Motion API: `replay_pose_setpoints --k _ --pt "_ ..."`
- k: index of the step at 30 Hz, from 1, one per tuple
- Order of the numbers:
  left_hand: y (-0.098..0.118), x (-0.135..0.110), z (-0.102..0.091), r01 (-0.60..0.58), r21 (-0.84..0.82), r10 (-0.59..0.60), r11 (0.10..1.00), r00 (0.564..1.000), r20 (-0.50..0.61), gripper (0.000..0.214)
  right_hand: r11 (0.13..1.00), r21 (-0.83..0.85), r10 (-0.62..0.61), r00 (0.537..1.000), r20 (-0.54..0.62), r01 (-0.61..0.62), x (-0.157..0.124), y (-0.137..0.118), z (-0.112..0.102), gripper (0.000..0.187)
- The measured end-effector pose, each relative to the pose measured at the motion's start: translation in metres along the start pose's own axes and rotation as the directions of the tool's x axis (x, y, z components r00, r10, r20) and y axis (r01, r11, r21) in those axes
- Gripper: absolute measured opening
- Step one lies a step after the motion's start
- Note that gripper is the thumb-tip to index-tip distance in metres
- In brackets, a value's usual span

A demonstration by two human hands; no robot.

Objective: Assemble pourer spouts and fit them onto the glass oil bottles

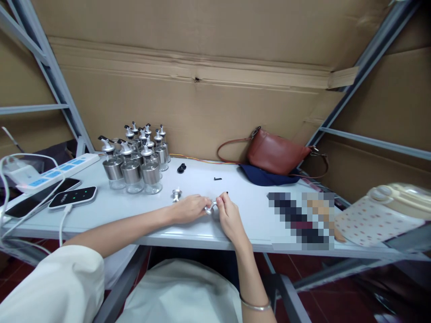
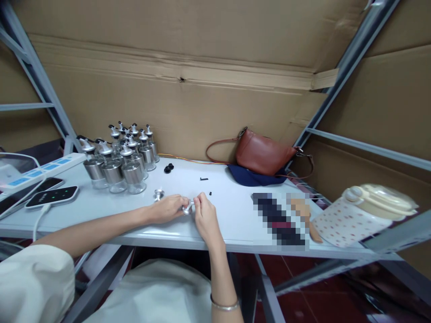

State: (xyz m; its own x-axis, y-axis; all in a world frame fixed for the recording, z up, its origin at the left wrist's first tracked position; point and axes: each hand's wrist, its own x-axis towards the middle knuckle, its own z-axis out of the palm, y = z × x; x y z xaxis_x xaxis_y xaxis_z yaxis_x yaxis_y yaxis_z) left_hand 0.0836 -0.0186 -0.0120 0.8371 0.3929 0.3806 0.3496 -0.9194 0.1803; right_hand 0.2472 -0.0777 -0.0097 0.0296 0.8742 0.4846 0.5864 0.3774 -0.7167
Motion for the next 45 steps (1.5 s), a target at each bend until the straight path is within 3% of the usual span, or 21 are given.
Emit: replay_pose_setpoints --k 9,13,15,17,19,24,27,31,37,42,45 --pt "0.001 0.003 -0.009 0.043 -0.017 -0.044 0.999 0.998 -0.041 0.015 0.999 0.008 -0.046 0.997 0.054 0.045 -0.001 -0.006 -0.001 0.022" --pt "-0.007 0.007 -0.027 -0.074 0.116 0.076 0.991 0.997 -0.015 0.024 1.000 0.011 0.018 0.994 -0.112 -0.017 -0.001 -0.004 -0.001 0.025" --pt "-0.016 0.013 -0.042 0.063 0.246 -0.062 0.967 0.998 -0.013 0.025 0.997 0.035 0.079 0.979 -0.189 -0.073 -0.001 -0.003 -0.001 0.026" --pt "-0.030 0.021 -0.056 0.329 0.370 -0.339 0.869 0.940 -0.041 0.029 0.994 0.056 0.098 0.976 -0.195 -0.089 -0.001 -0.003 0.000 0.027" --pt "-0.047 0.030 -0.065 0.514 0.442 -0.547 0.735 0.835 -0.062 0.030 0.996 0.052 0.077 0.984 -0.159 -0.069 -0.001 -0.004 0.001 0.026" --pt "-0.080 0.047 -0.065 0.671 0.461 -0.740 0.580 0.671 -0.047 0.019 0.999 0.030 0.035 0.993 -0.110 -0.032 -0.001 -0.005 0.001 0.026" --pt "-0.088 0.050 -0.060 0.705 0.460 -0.779 0.540 0.625 -0.044 0.029 0.999 0.032 0.029 0.994 -0.105 -0.026 -0.002 -0.004 0.000 0.026" --pt "-0.088 0.048 -0.060 0.706 0.437 -0.759 0.557 0.646 -0.077 0.024 0.998 0.057 0.029 0.992 -0.125 -0.022 -0.002 -0.003 0.000 0.026" --pt "-0.064 0.043 -0.068 0.627 0.379 -0.615 0.680 0.770 -0.170 0.024 0.994 0.079 0.093 0.971 -0.220 -0.077 -0.002 0.001 0.001 0.026" --pt "-0.031 0.025 -0.047 0.418 0.236 -0.383 0.877 0.906 -0.183 0.020 0.976 0.140 0.201 0.929 -0.311 -0.165 -0.003 0.002 -0.001 0.024" --pt "-0.017 0.014 -0.034 0.289 0.104 -0.262 0.952 0.940 -0.218 0.020 0.968 0.192 0.215 0.922 -0.321 -0.159 -0.002 0.000 -0.002 0.030"
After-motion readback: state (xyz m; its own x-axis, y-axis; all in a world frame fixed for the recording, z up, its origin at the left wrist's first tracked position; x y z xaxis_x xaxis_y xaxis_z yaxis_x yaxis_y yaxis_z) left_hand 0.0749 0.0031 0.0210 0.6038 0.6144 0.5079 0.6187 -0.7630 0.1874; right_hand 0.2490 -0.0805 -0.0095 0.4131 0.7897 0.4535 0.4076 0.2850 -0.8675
